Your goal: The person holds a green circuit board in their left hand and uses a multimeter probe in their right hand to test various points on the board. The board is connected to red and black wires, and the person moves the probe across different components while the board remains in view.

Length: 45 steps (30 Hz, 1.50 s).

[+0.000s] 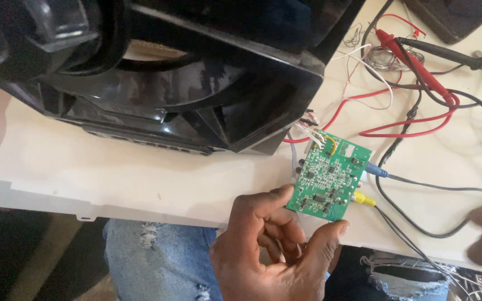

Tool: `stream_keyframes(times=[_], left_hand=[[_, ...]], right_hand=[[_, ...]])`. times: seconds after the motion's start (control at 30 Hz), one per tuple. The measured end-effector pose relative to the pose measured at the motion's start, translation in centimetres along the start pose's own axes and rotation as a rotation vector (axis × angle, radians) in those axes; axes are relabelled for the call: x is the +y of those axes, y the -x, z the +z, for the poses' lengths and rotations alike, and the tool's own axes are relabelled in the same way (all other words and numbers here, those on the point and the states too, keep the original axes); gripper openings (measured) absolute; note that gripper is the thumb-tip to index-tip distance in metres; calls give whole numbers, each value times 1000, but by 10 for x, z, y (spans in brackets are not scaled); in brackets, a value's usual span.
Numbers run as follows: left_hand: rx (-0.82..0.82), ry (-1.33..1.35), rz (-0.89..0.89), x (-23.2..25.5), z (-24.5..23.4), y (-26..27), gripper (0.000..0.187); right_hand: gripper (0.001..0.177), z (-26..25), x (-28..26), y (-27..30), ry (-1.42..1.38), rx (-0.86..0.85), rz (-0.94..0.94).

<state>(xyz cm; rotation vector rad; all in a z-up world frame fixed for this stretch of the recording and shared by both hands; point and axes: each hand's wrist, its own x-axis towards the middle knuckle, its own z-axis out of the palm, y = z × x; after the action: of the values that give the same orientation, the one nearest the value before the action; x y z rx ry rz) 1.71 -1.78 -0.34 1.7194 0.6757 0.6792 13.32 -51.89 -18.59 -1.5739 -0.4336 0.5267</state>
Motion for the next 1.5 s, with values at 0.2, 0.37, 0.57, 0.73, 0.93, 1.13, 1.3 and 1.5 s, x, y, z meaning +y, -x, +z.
stream_keyframes(times=[0.2,0.37,0.57,0.73,0.93,1.13,1.3,1.5], left_hand=[[13,-19,-34,1,3,2,49],[124,5,-20,-3,14,11,49],[66,-65,-55,-6,6,13,47],[49,-64,-62,-5,4,13,46],[25,-61,-77,-6,2,13,45],[-5,-57,-87,-7,2,12,45],[72,-117,-74,-7,6,13,45],[-49,-105,-86,-10,-7,11,44]], right_hand=[[32,302,-202,-102,1061,257,-147],[19,361,-229,-127,934,492,-87],[18,371,-215,-128,842,715,-85],[19,383,-222,-130,795,772,144],[18,385,-224,-134,761,763,167],[24,362,-211,-128,687,637,437],[32,349,-201,-125,608,530,655],[24,368,-204,-127,658,678,540]])
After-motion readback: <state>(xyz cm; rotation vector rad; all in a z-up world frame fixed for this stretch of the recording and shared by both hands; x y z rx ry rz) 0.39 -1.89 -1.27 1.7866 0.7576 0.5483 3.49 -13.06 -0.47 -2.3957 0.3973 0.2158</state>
